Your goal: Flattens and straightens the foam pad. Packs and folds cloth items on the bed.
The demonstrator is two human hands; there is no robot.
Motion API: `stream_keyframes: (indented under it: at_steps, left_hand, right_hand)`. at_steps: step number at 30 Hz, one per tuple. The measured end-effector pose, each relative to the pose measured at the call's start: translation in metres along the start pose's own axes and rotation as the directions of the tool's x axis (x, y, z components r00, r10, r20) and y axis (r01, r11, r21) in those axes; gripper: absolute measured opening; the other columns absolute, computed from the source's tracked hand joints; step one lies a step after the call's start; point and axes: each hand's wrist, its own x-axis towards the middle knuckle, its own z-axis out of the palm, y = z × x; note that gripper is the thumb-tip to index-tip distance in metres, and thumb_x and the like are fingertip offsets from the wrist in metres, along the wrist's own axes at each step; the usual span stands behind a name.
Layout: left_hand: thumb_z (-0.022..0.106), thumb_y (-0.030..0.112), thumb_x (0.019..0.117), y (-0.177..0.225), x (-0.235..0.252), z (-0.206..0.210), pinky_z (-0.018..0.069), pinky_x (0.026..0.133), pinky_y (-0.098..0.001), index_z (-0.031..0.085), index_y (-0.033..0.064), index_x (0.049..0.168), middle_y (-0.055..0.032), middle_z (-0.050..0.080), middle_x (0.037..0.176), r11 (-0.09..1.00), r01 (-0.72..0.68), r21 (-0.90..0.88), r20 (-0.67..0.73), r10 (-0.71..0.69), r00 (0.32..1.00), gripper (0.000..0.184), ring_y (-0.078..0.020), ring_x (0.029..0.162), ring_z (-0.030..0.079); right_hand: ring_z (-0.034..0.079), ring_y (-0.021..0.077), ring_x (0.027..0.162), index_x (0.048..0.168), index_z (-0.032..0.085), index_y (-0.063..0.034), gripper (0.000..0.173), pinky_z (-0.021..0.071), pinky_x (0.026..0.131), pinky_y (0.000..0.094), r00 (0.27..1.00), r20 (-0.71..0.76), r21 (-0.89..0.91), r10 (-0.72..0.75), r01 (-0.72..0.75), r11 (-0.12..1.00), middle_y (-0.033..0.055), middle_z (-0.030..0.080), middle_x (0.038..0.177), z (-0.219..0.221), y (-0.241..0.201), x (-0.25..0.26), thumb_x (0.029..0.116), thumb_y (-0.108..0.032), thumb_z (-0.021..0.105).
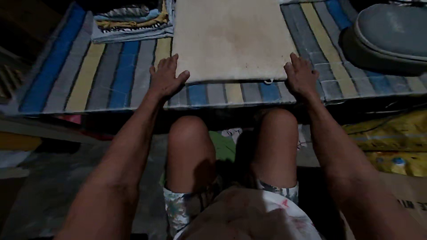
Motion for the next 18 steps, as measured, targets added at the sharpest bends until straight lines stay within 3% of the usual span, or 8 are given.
stream_keyframes:
  at_steps: [4, 6, 9, 13, 18]
  left_hand:
    - [0.036, 0.062, 0.1031, -0.001, -0.003, 0.002, 0.0059, 0.117, -0.0767, 0.027, 0.0101, 0.163, -0.0203, 0.031, 0.165, 0.999, -0.006, -0.048, -0.025, 0.005, 1.000, 0.080, -0.0436, 0.155, 0.019]
    - [0.034, 0.059, 0.1055, 0.000, -0.003, 0.001, 0.0062, 0.117, -0.0762, 0.030, 0.0116, 0.162, -0.0193, 0.033, 0.165, 0.997, -0.005, -0.083, -0.039, 0.002, 0.999, 0.074, -0.0431, 0.155, 0.021]
    - [0.033, 0.056, 0.1068, -0.002, -0.002, 0.002, 0.0087, 0.117, -0.0764, 0.036, 0.0123, 0.160, -0.0188, 0.038, 0.162, 0.994, -0.016, -0.112, -0.076, 0.008, 0.997, 0.069, -0.0437, 0.154, 0.024]
    - [0.032, 0.059, 0.1055, -0.004, 0.001, 0.007, 0.0095, 0.116, -0.0763, 0.038, 0.0130, 0.159, -0.0176, 0.039, 0.162, 0.993, -0.023, -0.114, -0.081, 0.014, 0.997, 0.071, -0.0435, 0.153, 0.025]
    - [0.034, 0.060, 0.1054, -0.007, 0.001, 0.010, 0.0112, 0.116, -0.0770, 0.038, 0.0128, 0.159, -0.0183, 0.039, 0.162, 0.994, -0.041, -0.101, -0.104, 0.031, 0.994, 0.071, -0.0453, 0.152, 0.026]
  right_hand:
    - [0.021, 0.0409, 0.155, 0.164, 0.026, -0.0147, 0.065, 0.0120, 0.116, 0.0760, 0.999, 0.033, 0.112, -0.029, 0.025, 0.993, 0.0150, 0.030, 0.167, -0.009, 0.000, -0.007, 0.1093, -0.050, 0.025]
    - [0.026, 0.0381, 0.154, 0.164, 0.024, -0.0112, 0.063, 0.0151, 0.118, 0.0726, 0.999, 0.014, 0.168, -0.032, 0.030, 0.985, 0.0161, 0.032, 0.166, -0.013, -0.002, -0.014, 0.1109, -0.045, 0.025]
    - [0.034, 0.0400, 0.150, 0.162, 0.028, -0.0090, 0.064, 0.0203, 0.118, 0.0701, 0.999, -0.044, 0.123, -0.020, 0.026, 0.992, 0.0201, 0.038, 0.162, -0.008, -0.001, -0.012, 0.1101, -0.046, 0.028]
    - [0.036, 0.0423, 0.148, 0.161, 0.031, -0.0083, 0.066, 0.0215, 0.120, 0.0672, 0.993, -0.102, 0.117, 0.061, -0.049, 0.992, 0.0226, 0.041, 0.159, -0.002, -0.004, -0.010, 0.1087, -0.049, 0.035]
    - [0.048, 0.0459, 0.138, 0.159, 0.036, -0.0107, 0.064, 0.0381, 0.112, 0.0662, 0.979, -0.143, 0.220, 0.147, -0.114, 0.969, 0.0262, 0.050, 0.150, -0.002, -0.007, -0.007, 0.1083, -0.050, 0.038]
